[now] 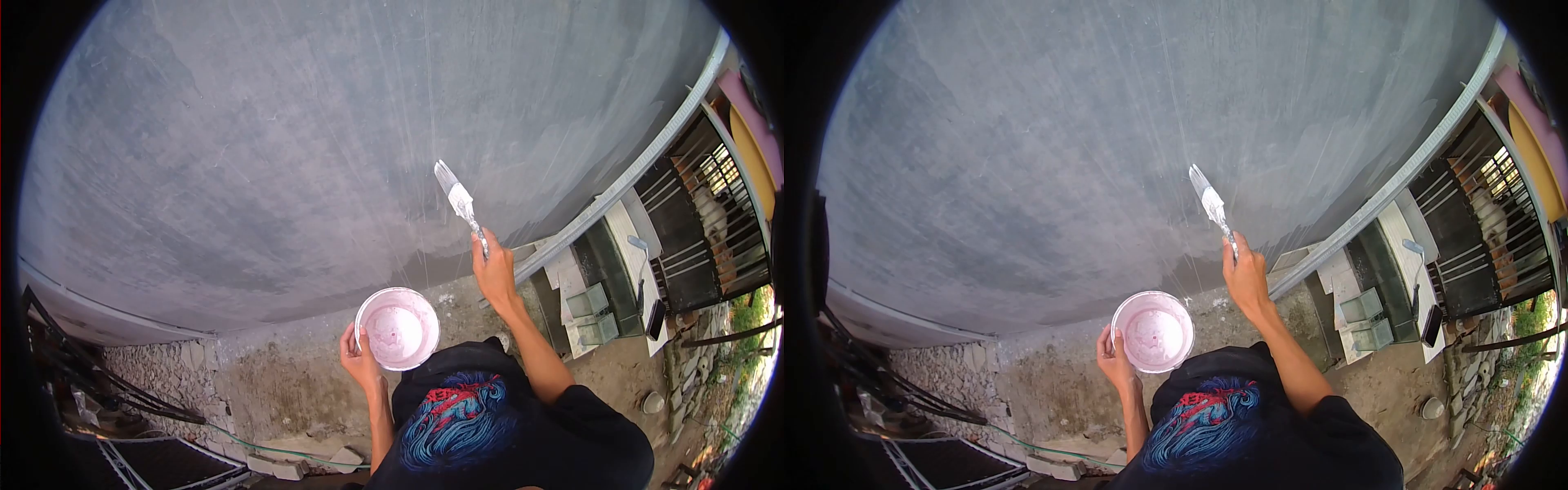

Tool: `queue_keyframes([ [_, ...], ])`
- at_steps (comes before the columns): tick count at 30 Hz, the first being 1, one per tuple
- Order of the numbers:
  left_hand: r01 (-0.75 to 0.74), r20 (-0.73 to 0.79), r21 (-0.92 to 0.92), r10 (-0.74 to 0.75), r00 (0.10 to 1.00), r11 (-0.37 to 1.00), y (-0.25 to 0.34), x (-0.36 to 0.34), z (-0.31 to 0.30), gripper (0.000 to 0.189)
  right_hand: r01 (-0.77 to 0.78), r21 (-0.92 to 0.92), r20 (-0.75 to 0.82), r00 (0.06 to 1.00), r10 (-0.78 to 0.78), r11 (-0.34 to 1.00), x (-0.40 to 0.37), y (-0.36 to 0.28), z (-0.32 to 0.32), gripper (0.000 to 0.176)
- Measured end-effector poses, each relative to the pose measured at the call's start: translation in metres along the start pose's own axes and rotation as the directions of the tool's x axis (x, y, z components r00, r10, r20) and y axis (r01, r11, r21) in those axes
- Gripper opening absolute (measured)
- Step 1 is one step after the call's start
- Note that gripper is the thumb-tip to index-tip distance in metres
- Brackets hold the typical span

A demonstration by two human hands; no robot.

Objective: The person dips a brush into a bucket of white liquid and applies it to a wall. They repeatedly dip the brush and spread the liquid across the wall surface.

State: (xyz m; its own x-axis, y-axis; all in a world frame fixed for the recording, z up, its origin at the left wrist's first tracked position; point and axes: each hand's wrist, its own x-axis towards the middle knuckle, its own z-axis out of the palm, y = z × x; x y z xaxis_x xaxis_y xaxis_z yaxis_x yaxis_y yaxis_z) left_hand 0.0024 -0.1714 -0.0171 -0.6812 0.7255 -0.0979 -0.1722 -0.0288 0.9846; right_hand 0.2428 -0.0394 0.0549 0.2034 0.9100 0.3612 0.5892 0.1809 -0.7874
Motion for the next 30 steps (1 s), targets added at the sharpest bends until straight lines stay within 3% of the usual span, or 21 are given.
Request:
queue_keyframes([
  [11, 0.0, 0.007, -0.001, 0.0, 1.0, 1.0, 0.002, -0.002, 0.001, 0.036, 0.059, 0.015, -0.043, 0.997, -0.059, 0.998, 0.0, -0.004, 0.0, 0.027],
  [30, 0.007, -0.003, 0.0, -0.007, 1.0, 1.0, 0.0, 0.001, 0.005, 0.037, 0.032, -0.066, 0.049, 0.998, -0.029, 0.997, -0.001, 0.003, 0.005, 0.025],
])
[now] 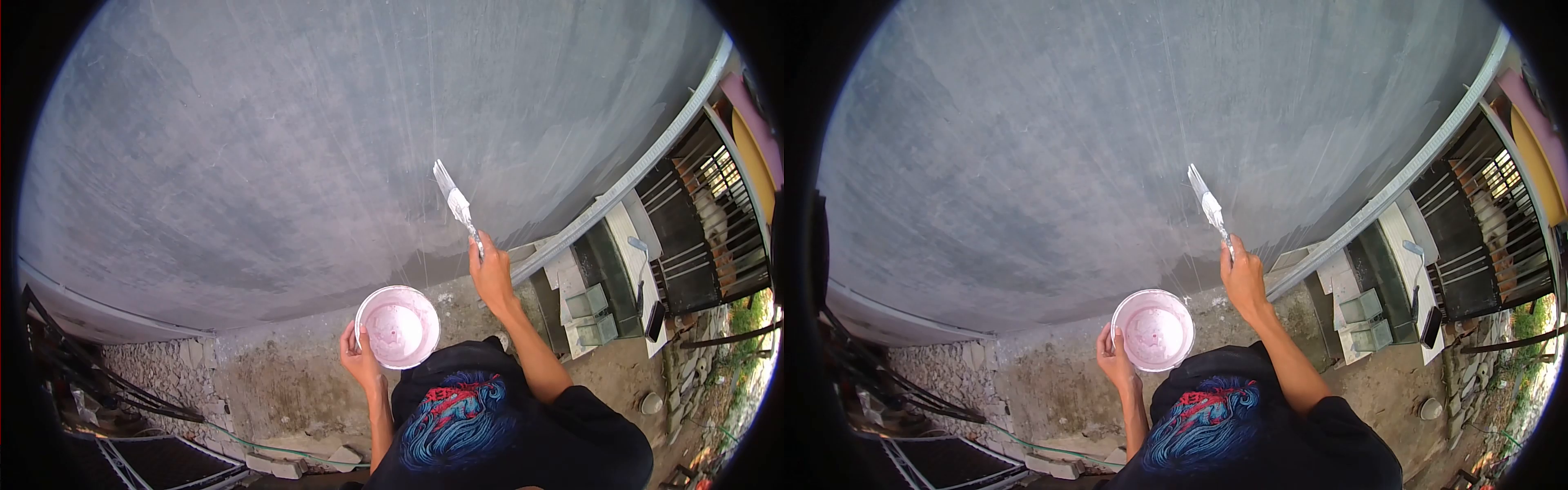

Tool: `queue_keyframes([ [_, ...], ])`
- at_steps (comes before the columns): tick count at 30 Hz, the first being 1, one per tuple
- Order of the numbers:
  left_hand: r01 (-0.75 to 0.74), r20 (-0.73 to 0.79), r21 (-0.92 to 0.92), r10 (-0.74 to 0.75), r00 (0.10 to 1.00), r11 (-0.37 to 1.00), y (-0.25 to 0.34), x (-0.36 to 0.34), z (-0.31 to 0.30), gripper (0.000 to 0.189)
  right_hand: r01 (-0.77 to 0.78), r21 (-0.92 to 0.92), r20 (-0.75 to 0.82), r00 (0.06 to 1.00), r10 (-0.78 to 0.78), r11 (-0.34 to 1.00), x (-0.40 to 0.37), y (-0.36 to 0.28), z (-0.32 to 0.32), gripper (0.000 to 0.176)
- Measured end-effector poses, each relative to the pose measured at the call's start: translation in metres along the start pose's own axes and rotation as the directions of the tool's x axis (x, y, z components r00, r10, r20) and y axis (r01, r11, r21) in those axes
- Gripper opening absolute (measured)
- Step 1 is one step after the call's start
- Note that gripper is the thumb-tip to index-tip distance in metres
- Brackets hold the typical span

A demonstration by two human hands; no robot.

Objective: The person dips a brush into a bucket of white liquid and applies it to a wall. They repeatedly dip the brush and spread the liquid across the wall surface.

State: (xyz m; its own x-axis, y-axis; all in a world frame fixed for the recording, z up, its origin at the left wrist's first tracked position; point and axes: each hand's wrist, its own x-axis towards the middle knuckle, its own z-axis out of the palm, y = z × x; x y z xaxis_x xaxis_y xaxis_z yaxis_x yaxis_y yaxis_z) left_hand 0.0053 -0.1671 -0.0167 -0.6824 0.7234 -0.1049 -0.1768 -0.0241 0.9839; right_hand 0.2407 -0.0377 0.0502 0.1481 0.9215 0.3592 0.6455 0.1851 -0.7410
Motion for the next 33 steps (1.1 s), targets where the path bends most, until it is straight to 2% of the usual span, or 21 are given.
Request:
queue_keyframes([
  [10, -0.016, -0.004, 0.006, 0.016, 1.0, 1.0, -0.0034, 0.0005, -0.0037, 0.037, -0.064, -0.028, 0.044, 0.997, 0.065, 0.998, -0.0003, -0.003, -0.0005, 0.026],
  [33, 0.0, -0.001, -0.011, 0.0, 1.0, 1.0, 0.0028, -0.0036, 0.002, 0.037, -0.035, -0.105, 0.093, 0.995, 0.045, 0.994, 0.003, -0.0009, -0.0074, 0.027],
])
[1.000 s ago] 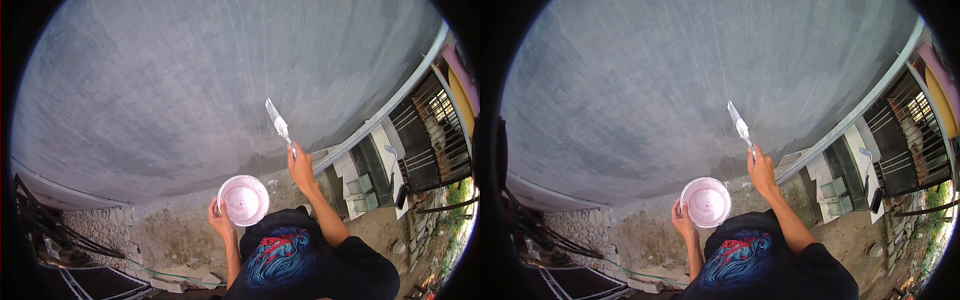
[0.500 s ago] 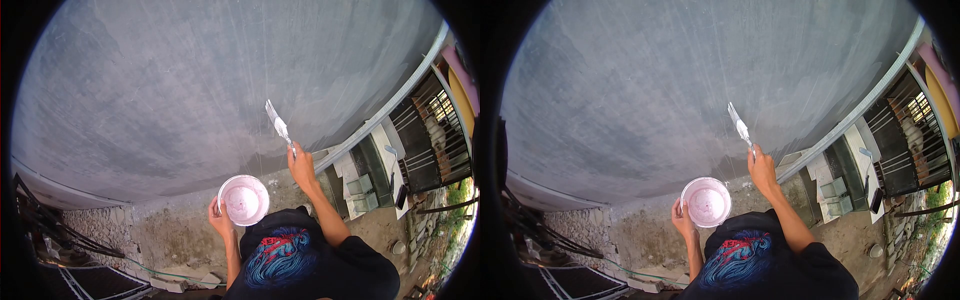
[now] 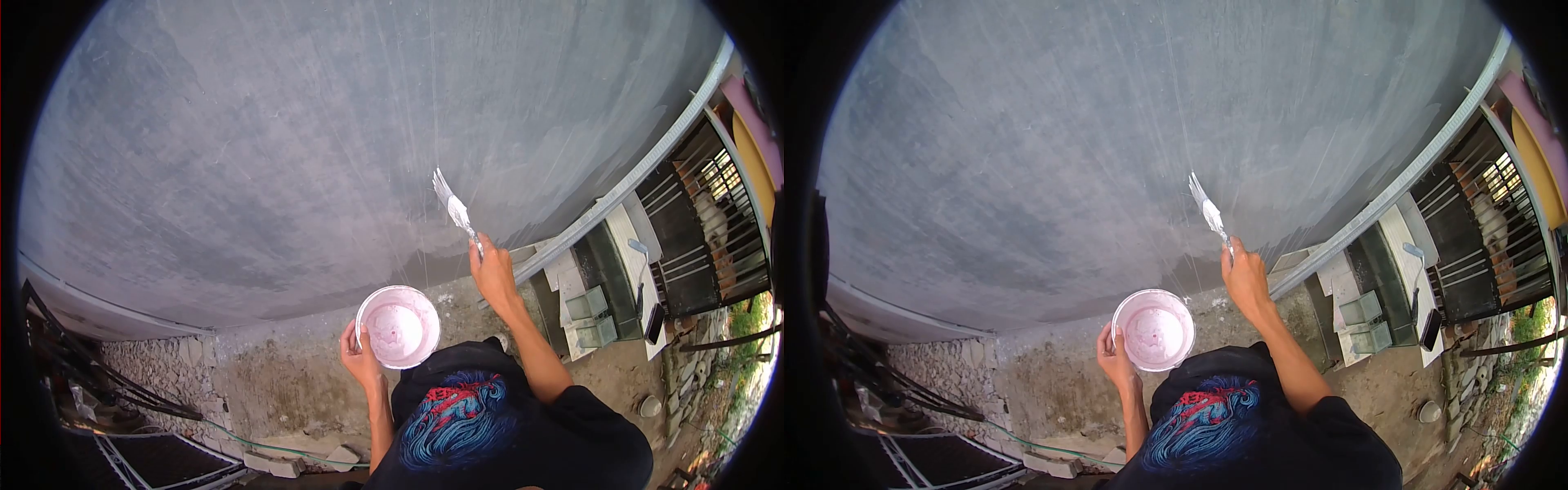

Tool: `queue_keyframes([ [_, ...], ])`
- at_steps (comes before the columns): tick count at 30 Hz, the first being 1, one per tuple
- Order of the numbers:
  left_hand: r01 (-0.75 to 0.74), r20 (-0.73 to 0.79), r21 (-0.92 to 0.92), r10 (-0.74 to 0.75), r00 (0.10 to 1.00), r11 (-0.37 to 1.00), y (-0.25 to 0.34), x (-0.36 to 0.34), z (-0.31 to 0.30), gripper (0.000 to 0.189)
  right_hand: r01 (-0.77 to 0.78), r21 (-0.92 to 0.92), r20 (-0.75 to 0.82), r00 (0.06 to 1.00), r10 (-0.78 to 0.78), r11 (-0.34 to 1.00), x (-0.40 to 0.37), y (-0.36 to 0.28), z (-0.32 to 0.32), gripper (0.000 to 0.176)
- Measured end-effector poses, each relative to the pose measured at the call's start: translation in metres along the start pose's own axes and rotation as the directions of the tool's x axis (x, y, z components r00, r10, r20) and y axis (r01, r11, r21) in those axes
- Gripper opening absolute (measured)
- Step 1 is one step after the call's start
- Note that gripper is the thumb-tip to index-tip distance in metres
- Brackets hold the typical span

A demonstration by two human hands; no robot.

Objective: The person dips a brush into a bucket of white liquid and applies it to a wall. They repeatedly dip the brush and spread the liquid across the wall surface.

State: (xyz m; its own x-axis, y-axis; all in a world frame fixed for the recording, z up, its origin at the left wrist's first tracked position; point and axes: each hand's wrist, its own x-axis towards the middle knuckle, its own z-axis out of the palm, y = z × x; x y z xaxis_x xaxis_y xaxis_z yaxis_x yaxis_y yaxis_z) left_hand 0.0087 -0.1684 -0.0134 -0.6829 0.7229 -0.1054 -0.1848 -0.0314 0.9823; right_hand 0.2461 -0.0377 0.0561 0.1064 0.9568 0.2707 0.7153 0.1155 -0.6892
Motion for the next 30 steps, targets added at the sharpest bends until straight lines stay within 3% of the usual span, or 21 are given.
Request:
queue_keyframes([
  [5, 0.007, -0.002, 0.001, -0.007, 1.0, 1.0, 0.001, -0.001, -0.002, 0.037, -0.024, 0.036, -0.015, 1.0, 0.025, 0.999, -0.001, -0.004, -0.004, 0.027],
  [7, 0.0, 0.005, 0.0, 0.0, 1.0, 1.0, -0.002, 0.0, -0.003, 0.037, 0.014, 0.065, -0.091, 0.996, -0.009, 0.998, 0.003, -0.009, -0.009, 0.027],
  [20, -0.014, -0.009, -0.036, 0.014, 1.0, 0.999, -0.002, -0.004, -0.001, 0.033, 0.147, 0.144, -0.203, 0.972, -0.116, 0.979, 0.05, -0.079, -0.077, 0.024],
  [30, -0.037, -0.021, 0.007, 0.037, 0.999, 0.999, -0.001, -0.013, -0.006, 0.036, 0.375, 0.113, -0.435, 0.851, -0.294, 0.92, 0.086, -0.138, -0.13, 0.026],
])
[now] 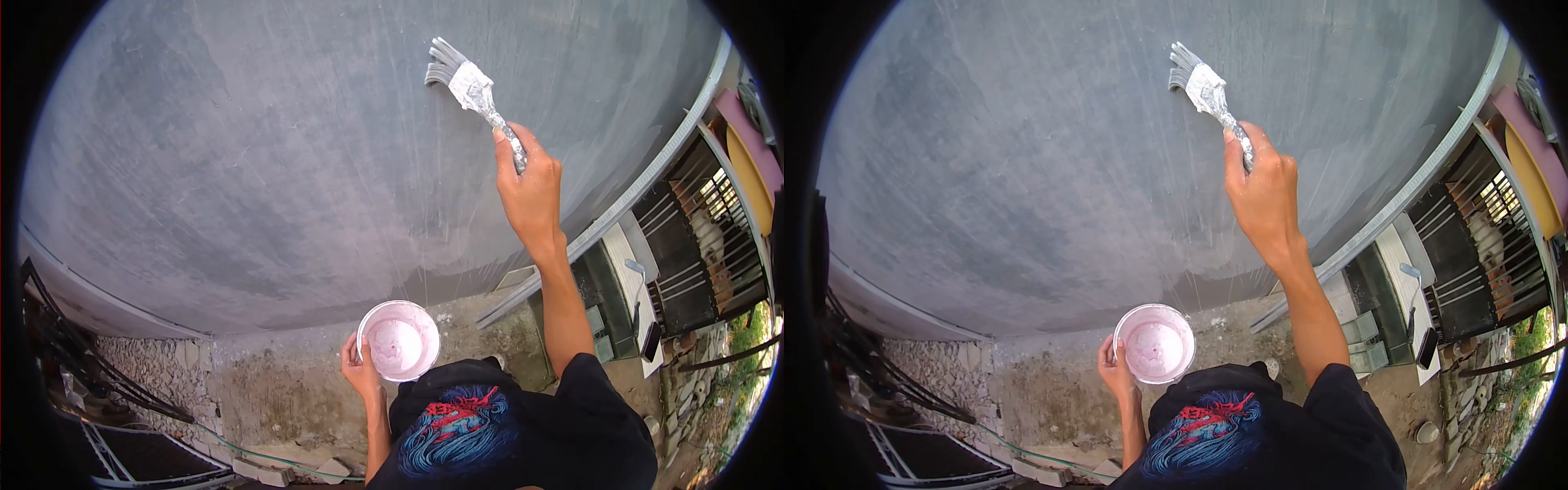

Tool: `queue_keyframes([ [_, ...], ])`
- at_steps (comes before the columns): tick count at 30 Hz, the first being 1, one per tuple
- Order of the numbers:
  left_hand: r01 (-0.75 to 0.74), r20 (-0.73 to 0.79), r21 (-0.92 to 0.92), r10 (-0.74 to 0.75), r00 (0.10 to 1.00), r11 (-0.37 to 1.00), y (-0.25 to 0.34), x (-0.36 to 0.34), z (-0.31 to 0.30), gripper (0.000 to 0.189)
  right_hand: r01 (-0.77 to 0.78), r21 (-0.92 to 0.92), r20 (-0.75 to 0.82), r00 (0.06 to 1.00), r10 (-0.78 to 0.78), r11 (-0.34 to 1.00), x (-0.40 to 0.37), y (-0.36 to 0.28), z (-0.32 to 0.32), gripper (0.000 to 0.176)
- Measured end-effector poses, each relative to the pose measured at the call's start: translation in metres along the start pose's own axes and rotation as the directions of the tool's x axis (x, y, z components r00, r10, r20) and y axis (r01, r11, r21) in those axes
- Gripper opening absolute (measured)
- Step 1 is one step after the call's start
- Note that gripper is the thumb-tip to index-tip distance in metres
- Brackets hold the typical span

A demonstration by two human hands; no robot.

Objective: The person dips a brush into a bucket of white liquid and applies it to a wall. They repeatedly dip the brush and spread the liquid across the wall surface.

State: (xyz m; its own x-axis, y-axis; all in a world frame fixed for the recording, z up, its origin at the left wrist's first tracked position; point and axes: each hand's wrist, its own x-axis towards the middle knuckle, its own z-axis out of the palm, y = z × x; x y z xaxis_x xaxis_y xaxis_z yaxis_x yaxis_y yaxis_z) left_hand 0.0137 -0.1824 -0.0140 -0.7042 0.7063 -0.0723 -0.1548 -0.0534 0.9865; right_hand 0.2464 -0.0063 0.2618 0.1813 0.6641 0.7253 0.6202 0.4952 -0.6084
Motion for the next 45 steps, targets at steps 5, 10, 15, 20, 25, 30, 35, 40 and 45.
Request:
queue_keyframes([
  [5, -0.011, -0.027, 0.01, 0.011, 1.0, 1.0, 0.001, -0.004, -0.006, 0.036, -0.063, 0.124, -0.007, 0.998, 0.065, 0.99, 0.006, -0.02, -0.003, 0.027],
  [10, -0.047, -0.056, 0.0, 0.047, 0.997, 0.999, 0.007, -0.009, -0.011, 0.035, -0.275, 0.274, 0.21, 0.952, 0.222, 0.921, -0.035, 0.012, 0.051, 0.036],
  [15, -0.051, -0.131, -0.034, 0.046, 0.99, 0.998, 0.01, -0.01, -0.025, 0.035, -0.394, 0.1, 0.31, 0.885, 0.347, 0.914, -0.181, 0.126, 0.141, 0.042],
  [20, -0.069, -0.183, -0.027, 0.063, 0.981, 0.997, 0.021, -0.012, -0.039, 0.035, -0.831, -0.001, 0.574, 0.455, 0.681, 0.556, -0.26, 0.165, 0.14, 0.039],
  [25, -0.148, -0.202, 0.005, 0.146, 0.968, 0.989, 0.04, 0.002, -0.048, 0.031, -0.792, 0.01, 0.815, 0.36, 0.455, 0.61, -0.22, 0.094, 0.063, 0.04],
  [30, -0.243, -0.193, 0.03, 0.244, 0.95, 0.969, 0.068, 0.011, -0.05, 0.03, -0.478, 0.176, 0.882, 0.464, 0.078, 0.86, -0.194, 0.027, -0.004, 0.031],
  [35, -0.327, -0.194, 0.109, 0.343, 0.919, 0.939, 0.088, 0.006, -0.052, 0.029, -0.106, 0.21, 0.915, 0.371, -0.158, 0.972, -0.196, -0.011, -0.011, 0.031],
  [40, -0.419, -0.168, 0.234, 0.461, 0.872, 0.877, 0.092, -0.009, -0.06, 0.03, 0.229, 0.149, 0.911, 0.346, -0.223, 0.962, -0.219, -0.039, 0.009, 0.035],
  [45, -0.441, -0.148, 0.355, 0.515, 0.844, 0.825, 0.093, -0.025, -0.067, 0.029, 0.366, 0.19, 0.889, 0.33, -0.318, 0.911, -0.23, -0.052, 0.021, 0.041],
])
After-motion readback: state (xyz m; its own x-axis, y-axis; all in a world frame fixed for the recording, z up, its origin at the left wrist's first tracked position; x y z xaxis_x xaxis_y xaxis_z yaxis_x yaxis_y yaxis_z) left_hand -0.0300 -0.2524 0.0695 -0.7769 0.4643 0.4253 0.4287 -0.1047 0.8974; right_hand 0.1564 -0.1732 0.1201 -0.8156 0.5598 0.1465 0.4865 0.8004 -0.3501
